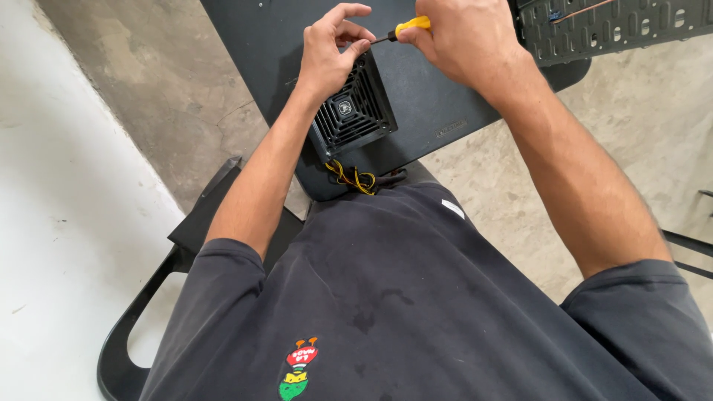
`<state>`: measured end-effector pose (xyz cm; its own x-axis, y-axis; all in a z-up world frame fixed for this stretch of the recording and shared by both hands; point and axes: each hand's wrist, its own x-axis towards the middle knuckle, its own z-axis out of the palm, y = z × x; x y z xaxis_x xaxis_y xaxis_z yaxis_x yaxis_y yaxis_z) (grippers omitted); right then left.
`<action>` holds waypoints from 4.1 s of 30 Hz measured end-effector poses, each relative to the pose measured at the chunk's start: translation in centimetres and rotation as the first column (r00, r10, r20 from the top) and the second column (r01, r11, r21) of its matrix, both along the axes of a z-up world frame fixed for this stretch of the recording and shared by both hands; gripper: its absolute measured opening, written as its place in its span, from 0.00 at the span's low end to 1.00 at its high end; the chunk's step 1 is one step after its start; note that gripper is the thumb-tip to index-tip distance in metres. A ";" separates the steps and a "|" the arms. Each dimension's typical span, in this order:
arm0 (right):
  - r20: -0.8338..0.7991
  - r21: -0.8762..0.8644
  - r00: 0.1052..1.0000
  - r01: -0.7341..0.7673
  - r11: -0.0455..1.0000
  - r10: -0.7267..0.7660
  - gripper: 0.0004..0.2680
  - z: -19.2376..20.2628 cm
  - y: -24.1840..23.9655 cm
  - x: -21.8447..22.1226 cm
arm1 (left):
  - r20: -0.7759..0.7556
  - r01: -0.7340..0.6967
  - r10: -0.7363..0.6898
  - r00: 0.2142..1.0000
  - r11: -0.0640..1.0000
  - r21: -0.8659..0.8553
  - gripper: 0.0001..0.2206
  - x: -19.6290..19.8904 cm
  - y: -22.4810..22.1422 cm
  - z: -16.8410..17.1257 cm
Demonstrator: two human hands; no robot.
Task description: Disassembling a computer power supply unit by removing the fan grill screws using a screwdriver.
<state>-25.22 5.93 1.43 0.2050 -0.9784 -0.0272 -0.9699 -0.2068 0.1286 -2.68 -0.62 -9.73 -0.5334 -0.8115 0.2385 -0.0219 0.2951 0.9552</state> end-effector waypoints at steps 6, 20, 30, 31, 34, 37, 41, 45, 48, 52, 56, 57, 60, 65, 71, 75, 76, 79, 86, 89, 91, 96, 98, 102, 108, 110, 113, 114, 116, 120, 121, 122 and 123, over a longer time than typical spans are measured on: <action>0.022 0.012 1.000 -0.007 1.000 0.007 0.21 -1.4 0.2 0.1 | 0.056 0.038 -0.036 0.998 0.998 -0.042 0.18 0.2 0.0 0.6; -0.027 0.138 1.000 0.005 0.990 -0.001 0.18 -1.7 -2.0 1.7 | 0.150 0.045 -0.037 0.988 0.998 -0.047 0.19 0.4 -0.8 -0.7; -0.119 0.195 0.993 0.003 0.981 0.021 0.19 -1.7 -3.7 2.8 | 0.009 0.133 -0.134 0.991 0.989 0.063 0.17 1.3 -1.1 0.3; -0.118 0.194 0.993 -0.002 0.981 0.025 0.19 -1.6 -3.9 3.1 | 0.010 0.129 -0.130 0.991 0.990 0.062 0.17 1.3 -1.0 0.5; -0.117 0.299 0.991 0.101 0.949 -0.068 0.25 -1.6 -4.5 3.7 | 0.029 0.163 -0.163 0.986 0.986 0.020 0.23 0.7 -0.9 1.0; -0.158 0.318 0.986 0.107 0.942 -0.058 0.19 -1.5 -4.6 4.3 | -0.024 0.053 -0.060 0.998 0.976 -0.213 0.12 -0.2 -0.4 0.8; -0.260 0.008 0.948 -0.187 0.982 0.182 0.10 -0.4 -4.0 4.1 | 0.077 0.053 -0.025 0.997 0.918 -0.393 0.08 -0.1 -0.8 -0.7; -0.124 0.244 0.981 -0.112 0.963 0.146 0.05 -2.1 -4.9 4.1 | 0.159 0.195 -0.131 0.979 0.840 -0.507 0.10 0.0 -2.1 -1.0; -0.124 0.416 0.992 0.059 0.907 -0.008 0.04 -1.2 -6.0 5.8 | 0.100 0.134 -0.104 0.990 0.917 -0.375 0.18 0.2 -1.4 0.5; -0.409 0.011 0.839 -0.388 0.921 0.358 0.16 0.5 -4.5 5.9 | 0.023 0.008 0.003 1.000 0.896 -0.445 0.07 0.3 -0.1 -1.1; -0.509 -0.063 0.789 -0.433 0.899 0.344 0.13 1.8 -5.2 5.3 | 0.200 0.127 -0.033 0.979 0.869 -0.478 0.06 -0.3 -0.8 -2.0; -0.540 -0.087 0.768 -0.457 0.885 0.343 0.12 1.8 -5.3 5.5 | 0.259 0.172 -0.062 0.964 0.888 -0.428 0.08 -0.3 -0.5 -1.9; -0.598 -0.128 0.728 -0.499 0.857 0.335 0.11 1.6 -5.0 5.9 | 0.172 0.050 0.021 0.985 0.916 -0.397 0.17 -0.5 0.5 0.4; -0.529 0.127 0.718 -0.461 0.878 0.454 0.05 -1.7 -5.9 7.0 | 0.097 0.011 0.027 0.995 0.929 -0.370 0.10 -0.6 -0.1 -4.0; -0.361 0.405 0.774 -0.372 0.835 0.520 0.06 -2.8 -7.3 6.3 | 0.112 0.084 -0.038 0.993 0.891 -0.446 0.17 0.1 0.3 0.0; -0.345 0.411 0.794 -0.351 0.841 0.500 0.05 -3.0 -7.7 7.5 | 0.107 0.067 -0.024 0.994 0.908 -0.414 0.06 -0.1 -0.6 -1.5; -0.344 0.411 0.793 -0.355 0.840 0.503 0.05 -2.8 -7.3 7.7 | 0.108 0.064 -0.021 0.994 0.908 -0.414 0.06 0.2 -0.6 -1.3; -0.341 0.405 0.803 -0.343 0.847 0.489 0.04 -2.3 -6.9 7.7 | 0.225 0.185 -0.113 0.968 0.926 -0.330 0.14 0.2 -1.0 0.3; -0.311 0.416 0.839 -0.302 0.858 0.447 0.03 -2.2 -6.8 7.6 | 0.045 0.096 -0.086 0.995 0.942 -0.320 0.08 0.3 -1.0 -0.3; -0.308 0.414 0.844 -0.296 0.861 0.439 0.04 -1.6 -6.8 6.4 | 0.089 0.169 -0.148 0.985 0.931 -0.323 0.06 0.7 -1.0 1.3; -0.303 0.415 0.850 -0.289 0.863 0.430 0.04 -1.5 -6.7 5.9 | 0.081 0.209 -0.194 0.978 0.930 -0.303 0.06 0.6 -0.4 1.6; -0.298 0.426 0.874 -0.237 0.873 0.383 0.05 -1.0 -5.9 6.1 | 0.011 -0.028 0.033 0.999 0.942 -0.336 0.06 -0.2 0.6 -0.9; -0.284 0.432 0.877 -0.242 0.869 0.386 0.06 -1.2 -5.7 7.3 | 0.047 -0.013 0.034 0.998 0.919 -0.394 0.09 0.1 0.5 -2.8; -0.281 0.434 0.882 -0.235 0.870 0.378 0.07 -0.7 -6.0 7.5 | 0.123 0.113 -0.071 0.990 0.917 -0.383 0.06 0.2 0.3 -0.8; -0.249 0.442 0.906 -0.208 0.873 0.342 0.10 -0.7 -6.9 7.2 | 0.082 0.029 0.001 0.997 0.932 -0.360 0.06 0.3 -0.2 -1.1; -0.230 0.457 0.912 -0.207 0.865 0.340 0.10 -0.9 -6.5 7.3 | 0.129 0.017 0.037 0.991 0.920 -0.391 0.07 0.0 -0.5 -4.8; -0.225 0.463 0.921 -0.186 0.867 0.317 0.11 -0.4 -6.6 7.4 | 0.185 0.079 -0.003 0.983 0.911 -0.406 0.10 0.4 -1.4 -4.8; -0.227 0.465 0.926 -0.168 0.869 0.300 0.12 -0.1 -6.6 7.2 | 0.200 0.153 -0.082 0.976 0.914 -0.375 0.05 0.4 -1.6 -3.9; -0.236 0.474 0.932 -0.137 0.870 0.275 0.12 0.2 -6.2 6.5 | 0.121 0.202 -0.177 0.977 0.949 -0.241 0.05 0.8 -1.7 -1.0; -0.214 0.483 0.946 -0.113 0.868 0.242 0.14 0.4 -6.2 6.8 | 0.038 0.063 -0.057 0.998 0.983 -0.171 0.21 3.2 -4.2 -1.5; -0.218 0.480 0.947 -0.108 0.870 0.237 0.14 0.5 -6.1 7.0 | 0.035 0.066 -0.061 0.998 0.982 -0.175 0.21 4.5 -5.4 -2.5; -0.219 0.479 0.950 -0.095 0.873 0.223 0.15 0.6 -6.1 7.3 | 0.057 -0.229 0.243 0.968 0.956 -0.184 0.15 5.8 -6.6 -3.5; -0.216 0.484 0.953 -0.084 0.871 0.212 0.15 0.5 -5.8 7.7 | 0.079 -0.505 0.526 0.847 0.841 -0.193 0.10 7.3 -7.4 -4.7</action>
<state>-17.57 0.17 1.97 0.2694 -0.7970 -0.5407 -0.8697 -0.4424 0.2188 4.57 -8.05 -14.41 -0.0823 -0.9339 0.3481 -0.3277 0.3552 0.8755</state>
